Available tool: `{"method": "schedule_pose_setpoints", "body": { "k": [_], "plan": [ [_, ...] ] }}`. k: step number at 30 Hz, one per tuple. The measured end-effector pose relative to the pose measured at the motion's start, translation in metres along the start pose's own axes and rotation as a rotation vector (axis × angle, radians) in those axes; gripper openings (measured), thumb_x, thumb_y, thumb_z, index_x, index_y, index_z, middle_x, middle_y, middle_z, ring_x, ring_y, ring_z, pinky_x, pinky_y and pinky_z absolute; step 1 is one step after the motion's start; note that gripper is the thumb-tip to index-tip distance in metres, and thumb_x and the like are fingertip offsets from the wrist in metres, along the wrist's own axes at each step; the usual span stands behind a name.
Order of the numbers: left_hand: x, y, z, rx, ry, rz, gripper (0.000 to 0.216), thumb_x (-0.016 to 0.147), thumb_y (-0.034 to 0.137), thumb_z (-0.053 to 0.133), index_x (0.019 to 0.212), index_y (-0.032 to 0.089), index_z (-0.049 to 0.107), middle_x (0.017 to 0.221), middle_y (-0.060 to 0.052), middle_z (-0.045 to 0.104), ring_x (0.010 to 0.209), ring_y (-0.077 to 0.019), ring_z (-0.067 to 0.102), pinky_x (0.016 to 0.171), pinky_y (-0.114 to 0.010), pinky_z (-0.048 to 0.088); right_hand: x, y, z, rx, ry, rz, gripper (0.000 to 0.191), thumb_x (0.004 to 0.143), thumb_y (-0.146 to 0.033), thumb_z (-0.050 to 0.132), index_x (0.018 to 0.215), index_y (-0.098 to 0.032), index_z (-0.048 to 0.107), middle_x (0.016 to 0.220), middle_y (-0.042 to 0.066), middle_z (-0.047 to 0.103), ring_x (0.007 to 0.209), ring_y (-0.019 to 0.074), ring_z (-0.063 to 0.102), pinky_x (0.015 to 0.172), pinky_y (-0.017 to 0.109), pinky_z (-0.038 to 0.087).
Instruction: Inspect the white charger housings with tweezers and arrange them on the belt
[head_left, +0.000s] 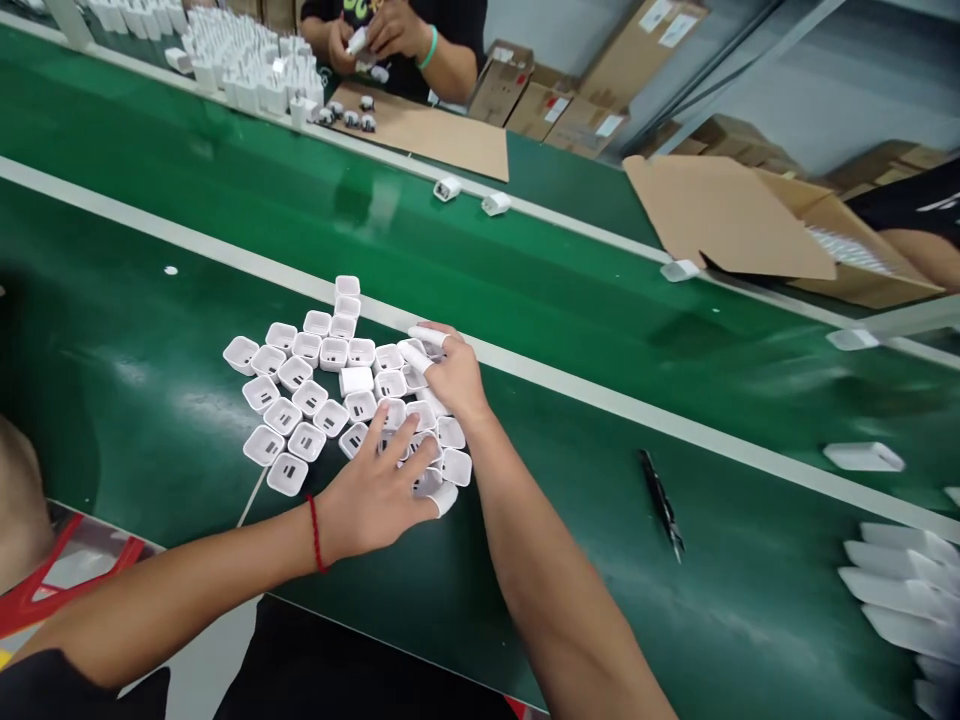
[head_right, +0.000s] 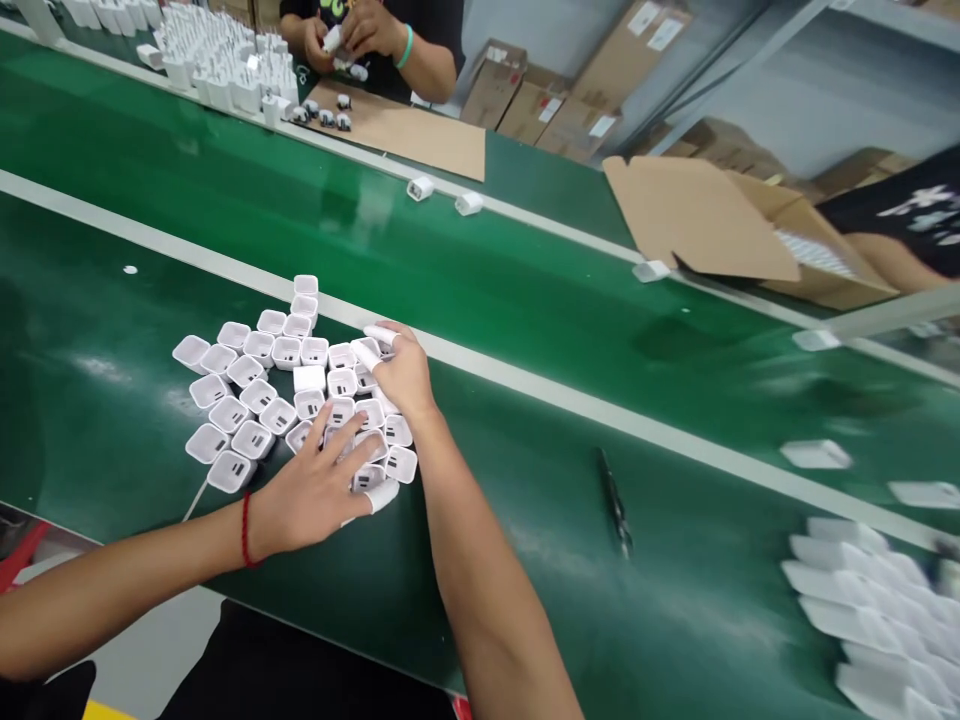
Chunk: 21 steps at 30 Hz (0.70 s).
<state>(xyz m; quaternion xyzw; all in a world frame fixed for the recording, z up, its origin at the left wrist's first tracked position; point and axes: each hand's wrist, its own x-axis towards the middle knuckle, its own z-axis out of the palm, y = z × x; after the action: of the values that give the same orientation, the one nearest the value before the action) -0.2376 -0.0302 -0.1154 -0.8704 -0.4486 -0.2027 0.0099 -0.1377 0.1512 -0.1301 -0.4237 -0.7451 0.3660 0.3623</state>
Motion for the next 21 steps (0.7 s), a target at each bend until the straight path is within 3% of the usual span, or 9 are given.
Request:
{"method": "schedule_pose_setpoints", "body": {
  "k": [10, 15, 17, 21],
  "plan": [
    [-0.028, -0.041, -0.027, -0.004, -0.069, -0.056, 0.011, 0.084, 0.016, 0.062, 0.076, 0.019, 0.069, 0.140, -0.013, 0.050, 0.136, -0.0422, 0.039, 0.111, -0.073, 0.019, 0.028, -0.023, 0.064, 0.012, 0.006, -0.030, 0.042, 0.075, -0.047, 0.072, 0.101, -0.014, 0.073, 0.120, 0.014, 0.062, 0.111, 0.0257, 0.061, 0.103, 0.039, 0.046],
    [-0.040, -0.052, -0.035, -0.006, -0.120, -0.077, 0.008, 0.082, 0.015, 0.065, 0.075, 0.018, 0.068, 0.144, -0.012, 0.046, 0.140, -0.0420, 0.032, 0.114, -0.071, 0.012, 0.034, -0.027, 0.071, 0.004, 0.114, -0.043, 0.043, 0.083, -0.049, 0.062, 0.106, -0.014, 0.071, 0.112, 0.013, 0.066, 0.109, 0.0253, 0.062, 0.102, 0.042, 0.047],
    [-0.041, -0.054, -0.035, -0.024, -0.120, -0.069, 0.010, 0.084, 0.016, 0.063, 0.076, 0.018, 0.068, 0.144, -0.013, 0.045, 0.141, -0.0422, 0.031, 0.113, -0.072, 0.014, 0.042, -0.024, 0.071, 0.046, 0.152, -0.027, 0.049, 0.086, -0.052, 0.058, 0.115, -0.015, 0.067, 0.122, 0.013, 0.063, 0.118, 0.0252, 0.058, 0.107, 0.044, 0.043],
    [-0.041, -0.057, -0.034, -0.039, -0.088, -0.075, 0.013, 0.087, 0.017, 0.060, 0.078, 0.018, 0.069, 0.146, -0.013, 0.044, 0.141, -0.0417, 0.030, 0.114, -0.070, 0.015, 0.063, -0.023, 0.078, 0.121, -0.061, -0.043, 0.061, 0.082, -0.060, 0.061, 0.129, -0.021, 0.059, 0.149, 0.008, 0.042, 0.138, 0.0250, 0.041, 0.117, 0.044, 0.031]
  ]
}}
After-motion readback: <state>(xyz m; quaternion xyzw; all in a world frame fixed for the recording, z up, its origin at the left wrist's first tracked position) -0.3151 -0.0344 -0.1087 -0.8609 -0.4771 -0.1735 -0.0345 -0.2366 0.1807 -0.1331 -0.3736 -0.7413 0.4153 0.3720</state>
